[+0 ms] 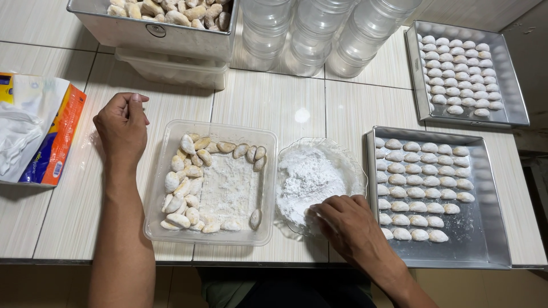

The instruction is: The person takes small dough pieces from a plastic container, rolls them in a plate of white powder, and places them onto a metal baking tray. The person repeats this process for multiple dough pieces, arranging them in neat rows on the tray.

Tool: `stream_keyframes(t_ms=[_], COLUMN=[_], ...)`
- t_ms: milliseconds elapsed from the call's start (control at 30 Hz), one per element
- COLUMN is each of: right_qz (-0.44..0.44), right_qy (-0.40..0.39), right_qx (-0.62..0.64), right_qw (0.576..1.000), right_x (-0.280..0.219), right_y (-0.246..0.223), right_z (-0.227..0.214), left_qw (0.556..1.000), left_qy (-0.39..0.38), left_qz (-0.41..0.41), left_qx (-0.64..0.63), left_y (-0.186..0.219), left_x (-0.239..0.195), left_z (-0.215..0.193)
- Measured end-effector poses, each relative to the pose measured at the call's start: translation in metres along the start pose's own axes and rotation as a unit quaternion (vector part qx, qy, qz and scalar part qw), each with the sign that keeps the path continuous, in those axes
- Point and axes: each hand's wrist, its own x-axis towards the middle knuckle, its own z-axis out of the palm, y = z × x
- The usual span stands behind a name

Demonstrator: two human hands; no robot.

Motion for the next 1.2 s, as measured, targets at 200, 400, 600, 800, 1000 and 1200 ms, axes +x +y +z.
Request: stream_keyframes(t_ms=[200,400,600,800,1000,1200], right_qz=[-0.002,-0.002,-0.003,-0.016,-0.004,0.011], right_qy=[-0.017,-0.001,-0.016,-0.025,0.033,0.03], right_qx=[0.005,0.021,0.018,0.041,-0.01,0.013], right_qw=[1.0,1.0,1.0,0.999,0.999,0.999], right_x=[0.0,-0.009,-0.012,-0.002,0.0,-0.004], right_y=[0.004,0.012,0.014,0.001,0.009,0.015], right_z=[-0.004,-0.001,-0.002,-0.012,0.008,0.002], left_qw=[1.0,1.0,1.0,1.0,1.0,1.0], left_qy=[-0.001,0.0,0.0,0.0,-0.003,-0.001], left_qz=[-0.003,-0.003,0.002,-0.005,-0.005,-0.004], left_qx=[-0.003,0.004,0.0,-0.002,-0.006,-0.001], left_y=[0.003,0.0,0.001,0.004,0.003,-0.002], left_x=[0.0,0.0,-0.001,-0.001,-0.001,0.0], left_z=[-0.001,0.0,-0.001,-0.002,-0.001,0.0])
